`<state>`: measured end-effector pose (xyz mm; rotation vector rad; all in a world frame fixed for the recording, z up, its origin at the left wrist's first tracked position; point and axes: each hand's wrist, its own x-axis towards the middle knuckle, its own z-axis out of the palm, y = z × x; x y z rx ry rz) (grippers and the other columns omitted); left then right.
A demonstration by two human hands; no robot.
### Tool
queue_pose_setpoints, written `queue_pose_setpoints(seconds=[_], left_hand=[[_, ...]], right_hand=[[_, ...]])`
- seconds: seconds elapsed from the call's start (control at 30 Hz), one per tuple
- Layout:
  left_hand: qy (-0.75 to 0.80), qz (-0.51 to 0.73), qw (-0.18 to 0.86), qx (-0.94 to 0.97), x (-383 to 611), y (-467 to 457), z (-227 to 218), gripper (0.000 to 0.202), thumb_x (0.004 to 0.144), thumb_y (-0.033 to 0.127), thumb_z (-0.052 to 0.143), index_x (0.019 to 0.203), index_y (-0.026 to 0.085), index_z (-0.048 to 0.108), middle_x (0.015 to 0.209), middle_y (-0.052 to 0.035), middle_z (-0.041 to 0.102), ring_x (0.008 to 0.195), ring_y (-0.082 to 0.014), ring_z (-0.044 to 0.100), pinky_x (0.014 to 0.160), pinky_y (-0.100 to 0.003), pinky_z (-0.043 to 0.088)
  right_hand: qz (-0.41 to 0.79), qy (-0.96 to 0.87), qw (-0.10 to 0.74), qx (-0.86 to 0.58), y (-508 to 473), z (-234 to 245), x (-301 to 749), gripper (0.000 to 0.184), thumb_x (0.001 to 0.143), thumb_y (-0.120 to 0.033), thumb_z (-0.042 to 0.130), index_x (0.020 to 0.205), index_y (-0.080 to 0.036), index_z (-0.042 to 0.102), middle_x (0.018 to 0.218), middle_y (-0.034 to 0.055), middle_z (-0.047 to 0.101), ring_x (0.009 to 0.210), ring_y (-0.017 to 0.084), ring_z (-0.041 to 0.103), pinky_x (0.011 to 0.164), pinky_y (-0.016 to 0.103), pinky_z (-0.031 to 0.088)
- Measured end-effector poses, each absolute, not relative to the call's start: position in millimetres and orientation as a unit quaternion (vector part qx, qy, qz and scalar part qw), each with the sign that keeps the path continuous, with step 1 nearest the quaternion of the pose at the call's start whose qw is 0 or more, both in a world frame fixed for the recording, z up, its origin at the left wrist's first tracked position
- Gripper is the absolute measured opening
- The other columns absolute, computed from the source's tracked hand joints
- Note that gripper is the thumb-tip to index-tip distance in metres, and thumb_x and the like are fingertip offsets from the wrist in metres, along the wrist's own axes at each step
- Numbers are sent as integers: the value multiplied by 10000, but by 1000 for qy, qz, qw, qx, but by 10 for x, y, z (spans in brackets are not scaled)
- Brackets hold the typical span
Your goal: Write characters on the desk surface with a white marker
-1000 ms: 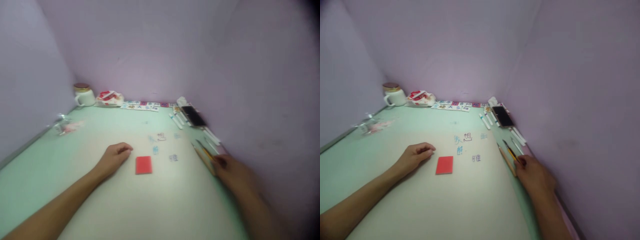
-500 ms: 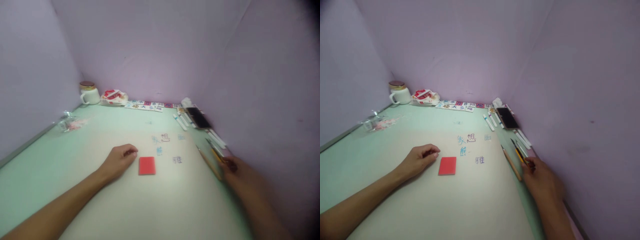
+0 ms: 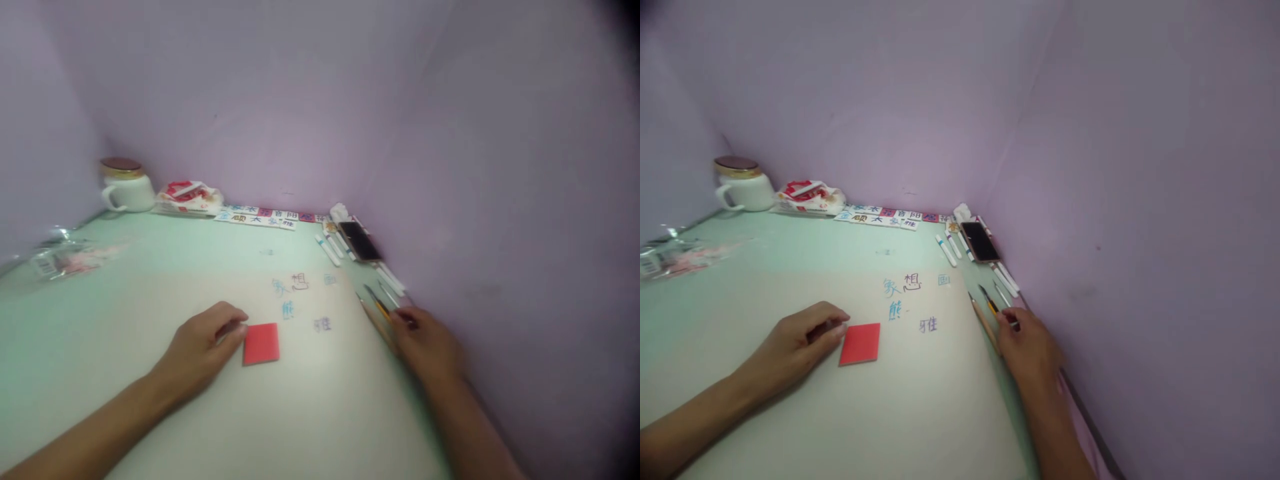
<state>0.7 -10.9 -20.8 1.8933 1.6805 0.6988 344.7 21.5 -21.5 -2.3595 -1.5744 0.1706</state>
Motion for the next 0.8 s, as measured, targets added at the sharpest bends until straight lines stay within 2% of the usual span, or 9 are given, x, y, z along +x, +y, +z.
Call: queue_pose_setpoints(seconds=[0.1, 0.23, 0.3, 0.37, 0.57, 0.67, 0.73, 0.8], left_hand=[[622, 258, 263, 691, 18, -104, -223, 232, 836, 417, 438, 894, 231, 565, 843, 8, 605, 744, -164, 551, 678, -282, 435], [621, 259, 267, 689, 30, -99, -247, 201, 840, 396, 438, 877, 240, 560, 850, 22, 609, 765, -161, 557, 700, -289, 434], [622, 259, 265, 690, 30, -101, -257, 186, 840, 380, 437, 863, 242, 559, 847, 28, 609, 761, -156, 558, 698, -290, 434], [623, 261, 264, 688, 26, -107, -267, 174, 840, 360, 433, 849, 240, 559, 835, 30, 608, 745, -152, 559, 685, -288, 437], [610, 299, 235, 695, 7, -119, -303, 171, 853, 296, 417, 856, 226, 573, 822, 13, 608, 697, -140, 562, 639, -273, 458], [591, 356, 164, 705, -8, -143, -232, 175, 871, 270, 418, 951, 211, 562, 910, -21, 611, 722, -139, 577, 605, -252, 476], [547, 389, 64, 739, 2, -203, -127, 241, 880, 228, 414, 1094, 183, 515, 1047, -78, 583, 863, -169, 588, 652, -262, 501], [478, 371, -39, 795, 50, -309, -8, 352, 872, 187, 416, 1221, 138, 433, 1161, -150, 531, 1000, -216, 563, 722, -304, 519]], right_hand=[[62, -588, 153, -792, 290, -95, 3322, 270, 809, -412, 476, 929, -262, 666, 928, 0, 696, 838, 194, 639, 654, 277, 440], [48, -647, 140, -748, 759, 85, 3073, 252, 861, -368, 449, 965, -275, 659, 963, -13, 691, 901, 185, 628, 699, 279, 447], [49, -675, 109, -728, 1111, 127, 2900, 208, 863, -348, 502, 951, -240, 656, 956, 0, 682, 914, 182, 620, 747, 298, 463], [49, -690, 70, -719, 1453, 114, 2717, 257, 876, -359, 531, 1015, -158, 613, 1003, 50, 645, 897, 176, 612, 792, 373, 483], [32, -697, -12, -716, 1907, 50, 2343, 299, 880, -327, 545, 1126, -158, 554, 1126, 72, 583, 949, 190, 595, 804, 402, 502], [20, -727, -7, -687, 1661, 231, 2297, 266, 898, -316, 508, 1092, -142, 564, 1083, 79, 599, 938, 193, 596, 803, 399, 490], [14, -769, 18, -638, 1273, 393, 2313, 250, 940, -241, 383, 1053, -127, 575, 1051, 122, 613, 955, 212, 590, 811, 369, 462], [35, -823, 31, -566, 744, 505, 2366, 200, 926, -266, 409, 1001, -204, 584, 1024, 54, 628, 908, 163, 597, 788, 280, 452]])
